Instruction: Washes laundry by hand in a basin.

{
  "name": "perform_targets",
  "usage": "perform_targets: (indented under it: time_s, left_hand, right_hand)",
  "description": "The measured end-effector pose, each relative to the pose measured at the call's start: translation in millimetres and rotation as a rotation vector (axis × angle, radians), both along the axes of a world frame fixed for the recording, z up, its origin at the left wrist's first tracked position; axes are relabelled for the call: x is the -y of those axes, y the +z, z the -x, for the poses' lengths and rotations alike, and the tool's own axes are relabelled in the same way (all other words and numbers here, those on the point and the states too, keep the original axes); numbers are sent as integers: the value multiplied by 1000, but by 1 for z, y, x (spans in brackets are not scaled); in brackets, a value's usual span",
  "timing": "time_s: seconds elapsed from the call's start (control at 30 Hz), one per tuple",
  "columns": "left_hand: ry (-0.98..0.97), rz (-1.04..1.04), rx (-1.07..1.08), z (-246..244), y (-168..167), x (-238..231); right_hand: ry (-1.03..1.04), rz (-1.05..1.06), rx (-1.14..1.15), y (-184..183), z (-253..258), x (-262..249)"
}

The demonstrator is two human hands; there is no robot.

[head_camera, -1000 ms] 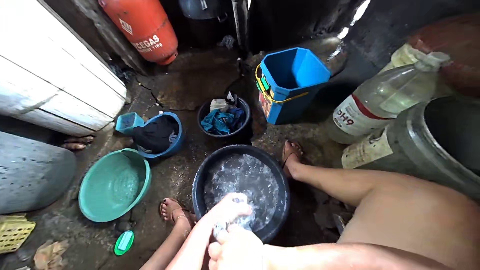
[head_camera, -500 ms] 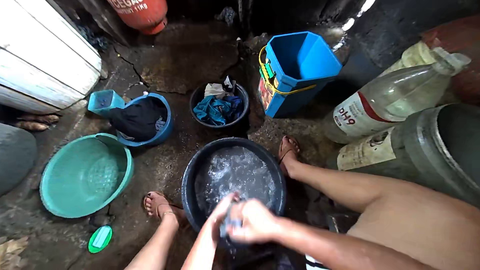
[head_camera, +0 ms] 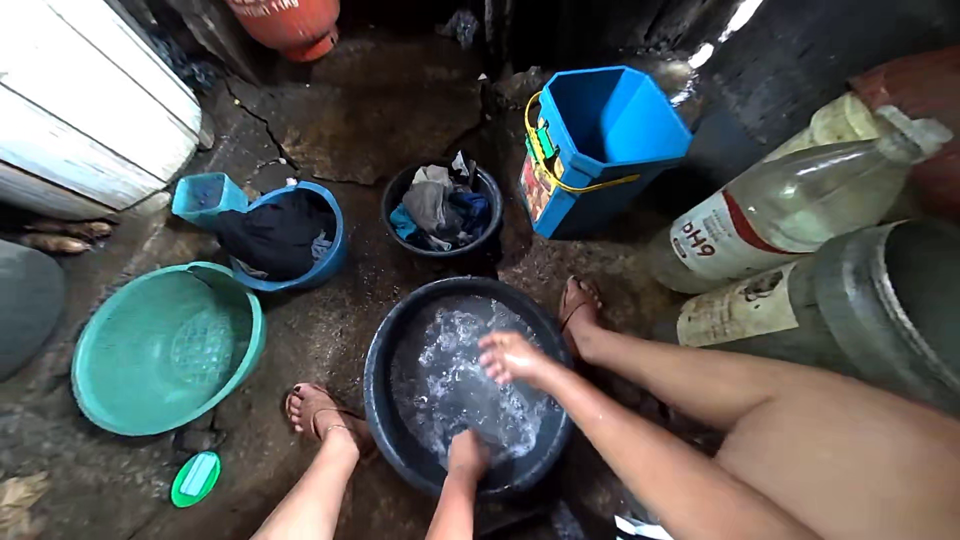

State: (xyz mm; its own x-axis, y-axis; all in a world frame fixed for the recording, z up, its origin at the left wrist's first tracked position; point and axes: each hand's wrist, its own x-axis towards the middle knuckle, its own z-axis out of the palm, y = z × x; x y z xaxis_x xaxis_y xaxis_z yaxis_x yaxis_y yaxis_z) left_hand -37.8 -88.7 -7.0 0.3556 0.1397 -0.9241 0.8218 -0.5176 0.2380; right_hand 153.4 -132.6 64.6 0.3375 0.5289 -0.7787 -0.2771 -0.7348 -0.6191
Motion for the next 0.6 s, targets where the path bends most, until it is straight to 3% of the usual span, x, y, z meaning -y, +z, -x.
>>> perform_targets:
  time_s: [0.1,0.13,0.2,0.27,0.4,0.53,0.6]
  left_hand:
    - [289,97,229,-17,41,-18]
    - [383,153,333,-24,66,-21]
    - [597,255,547,-29,113,-27]
    - [860,278,671,-17,149,-36]
    - [1195,26,567,15,155,-44]
    - [1440,177,559,22,149,-20]
    - [1557,402,662,17,170,-9]
  right_hand:
    - [486,41,115,-60,52,47]
    - [530,10,120,-72,68,57]
    - [407,-139,79,-84,88,68]
    - [304,-222,-36,-65,88,58]
    - [503,-136,251,21,64,22]
    - [536,-427,487,118,78,21]
    - [514,-522,506,154,86,29]
